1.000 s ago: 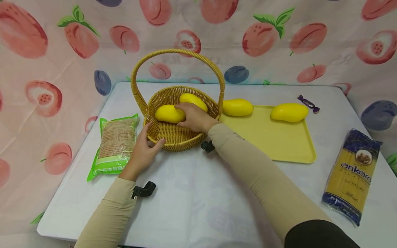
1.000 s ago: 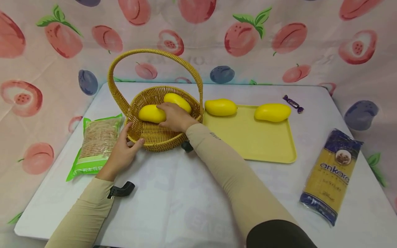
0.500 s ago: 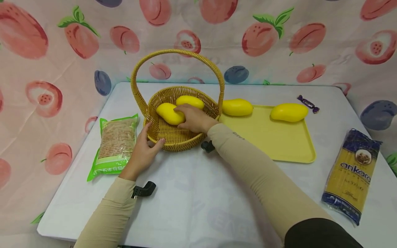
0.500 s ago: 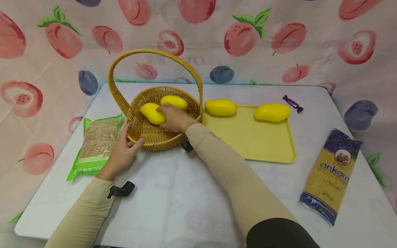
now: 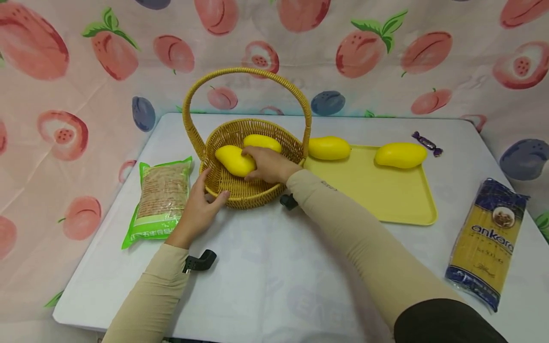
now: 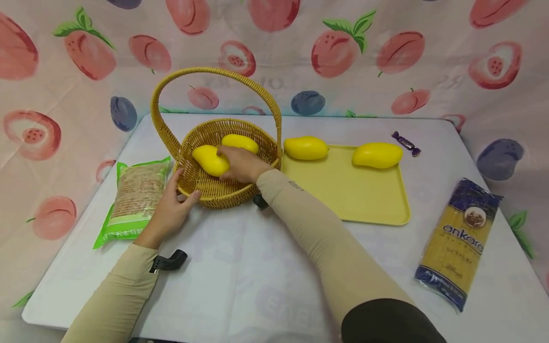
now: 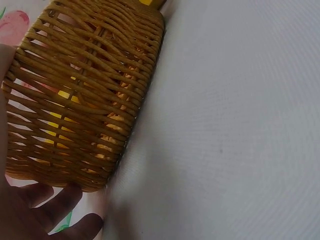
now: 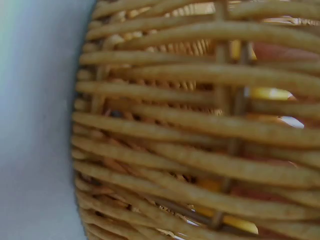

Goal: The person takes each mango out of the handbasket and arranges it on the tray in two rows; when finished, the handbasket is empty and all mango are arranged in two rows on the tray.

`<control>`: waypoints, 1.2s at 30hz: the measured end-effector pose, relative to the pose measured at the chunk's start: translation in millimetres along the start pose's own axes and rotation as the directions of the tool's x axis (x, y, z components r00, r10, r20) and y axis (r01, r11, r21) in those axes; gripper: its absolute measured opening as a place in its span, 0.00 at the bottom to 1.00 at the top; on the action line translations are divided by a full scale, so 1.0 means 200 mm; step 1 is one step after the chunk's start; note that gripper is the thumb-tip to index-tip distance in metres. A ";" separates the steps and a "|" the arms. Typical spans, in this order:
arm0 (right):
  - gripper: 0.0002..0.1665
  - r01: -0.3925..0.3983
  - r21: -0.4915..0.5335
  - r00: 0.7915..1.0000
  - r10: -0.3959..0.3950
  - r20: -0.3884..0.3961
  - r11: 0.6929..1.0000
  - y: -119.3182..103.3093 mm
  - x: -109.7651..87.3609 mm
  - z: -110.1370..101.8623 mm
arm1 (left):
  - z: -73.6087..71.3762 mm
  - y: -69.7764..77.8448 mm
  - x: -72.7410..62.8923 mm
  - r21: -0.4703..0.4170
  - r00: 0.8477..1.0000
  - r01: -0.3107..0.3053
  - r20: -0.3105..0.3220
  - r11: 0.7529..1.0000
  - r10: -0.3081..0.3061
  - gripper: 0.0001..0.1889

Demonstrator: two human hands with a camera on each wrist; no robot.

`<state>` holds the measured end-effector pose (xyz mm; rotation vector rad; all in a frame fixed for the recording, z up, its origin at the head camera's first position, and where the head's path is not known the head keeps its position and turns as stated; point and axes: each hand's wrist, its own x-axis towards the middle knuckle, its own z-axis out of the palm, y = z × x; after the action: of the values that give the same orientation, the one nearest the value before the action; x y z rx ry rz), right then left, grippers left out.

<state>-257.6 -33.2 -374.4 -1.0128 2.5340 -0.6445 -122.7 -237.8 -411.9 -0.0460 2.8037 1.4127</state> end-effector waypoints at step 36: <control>0.35 0.117 0.004 0.991 -0.117 0.058 0.993 0.01 -0.01 -0.01 | -0.01 0.01 0.00 0.005 1.000 -0.006 0.003 1.000 0.006 0.46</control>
<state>-257.0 -29.7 -374.0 -1.1695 2.4383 -0.6380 -121.8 -238.2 -409.6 -0.0350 2.8075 1.4051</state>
